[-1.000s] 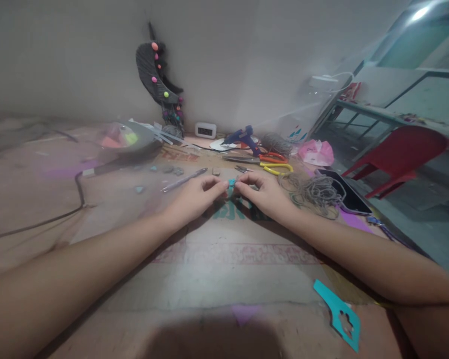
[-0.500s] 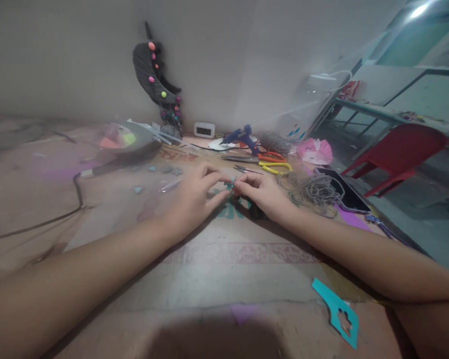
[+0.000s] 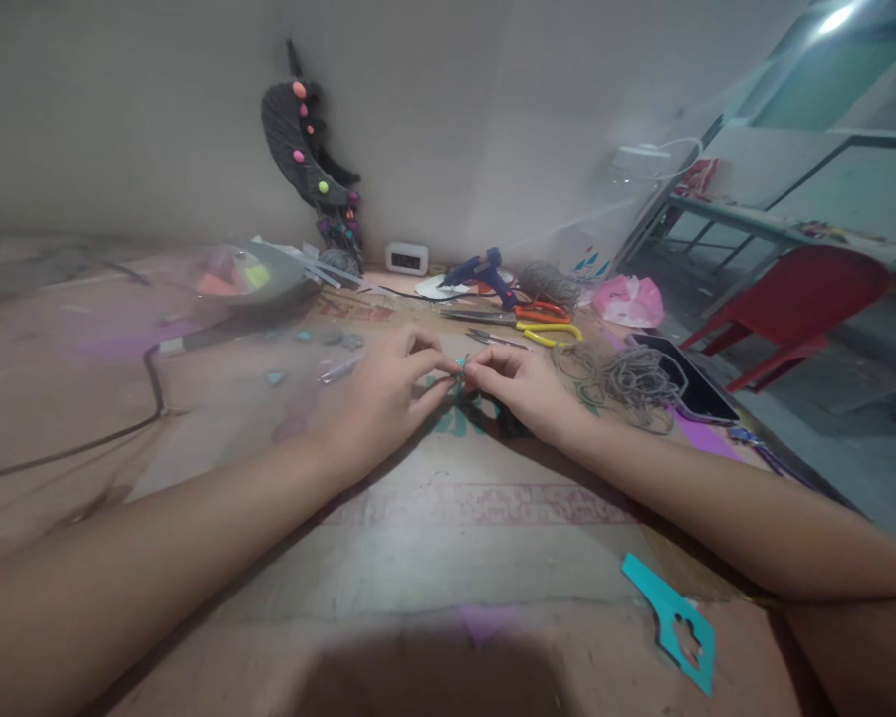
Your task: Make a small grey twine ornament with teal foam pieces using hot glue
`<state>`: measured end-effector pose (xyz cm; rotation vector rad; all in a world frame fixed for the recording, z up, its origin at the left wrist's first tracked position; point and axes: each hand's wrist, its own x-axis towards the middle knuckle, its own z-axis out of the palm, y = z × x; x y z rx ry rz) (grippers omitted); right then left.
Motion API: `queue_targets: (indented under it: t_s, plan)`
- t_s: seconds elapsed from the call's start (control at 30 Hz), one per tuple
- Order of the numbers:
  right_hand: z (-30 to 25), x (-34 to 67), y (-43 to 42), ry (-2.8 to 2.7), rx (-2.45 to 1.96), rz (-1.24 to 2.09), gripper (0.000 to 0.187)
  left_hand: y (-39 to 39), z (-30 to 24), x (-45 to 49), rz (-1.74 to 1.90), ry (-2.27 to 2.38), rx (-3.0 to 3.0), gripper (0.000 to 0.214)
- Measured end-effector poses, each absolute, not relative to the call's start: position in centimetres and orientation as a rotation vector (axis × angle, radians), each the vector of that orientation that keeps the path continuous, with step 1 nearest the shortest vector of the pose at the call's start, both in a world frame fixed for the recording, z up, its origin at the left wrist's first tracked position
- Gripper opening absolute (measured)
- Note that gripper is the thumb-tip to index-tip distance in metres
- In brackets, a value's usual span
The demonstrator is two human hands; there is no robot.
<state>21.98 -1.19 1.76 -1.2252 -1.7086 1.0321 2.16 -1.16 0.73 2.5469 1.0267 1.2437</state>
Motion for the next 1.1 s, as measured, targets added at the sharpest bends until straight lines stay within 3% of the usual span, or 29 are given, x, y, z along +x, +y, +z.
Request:
queue_targets:
  t_s: [0.27, 0.4, 0.6, 1.0, 1.1]
  plan:
    - [1.7, 22.1, -0.9, -1.699, -1.215, 1.004, 0.023, -1.6, 0.6, 2.4, 1.248, 1.053, 2.361, 0.036]
    - [1.6, 22.2, -0.8, -1.735, -1.200, 0.941, 0.019, -1.2, 1.0, 2.4, 1.131, 1.149, 2.176, 0.021]
    - [1.7, 22.1, -0.9, -1.823, -1.183, 0.845, 0.018, -0.8, 1.3, 2.4, 1.043, 1.150, 2.216, 0.020]
    - [2.0, 22.2, -2.0, -2.006, -1.040, 0.750, 0.020, -0.4, 0.4, 2.4, 1.128, 0.874, 2.139, 0.034]
    - [2.2, 22.1, -2.3, -2.028, -1.040, 0.776, 0.021, -0.5, 0.5, 2.4, 1.117, 0.841, 2.194, 0.016]
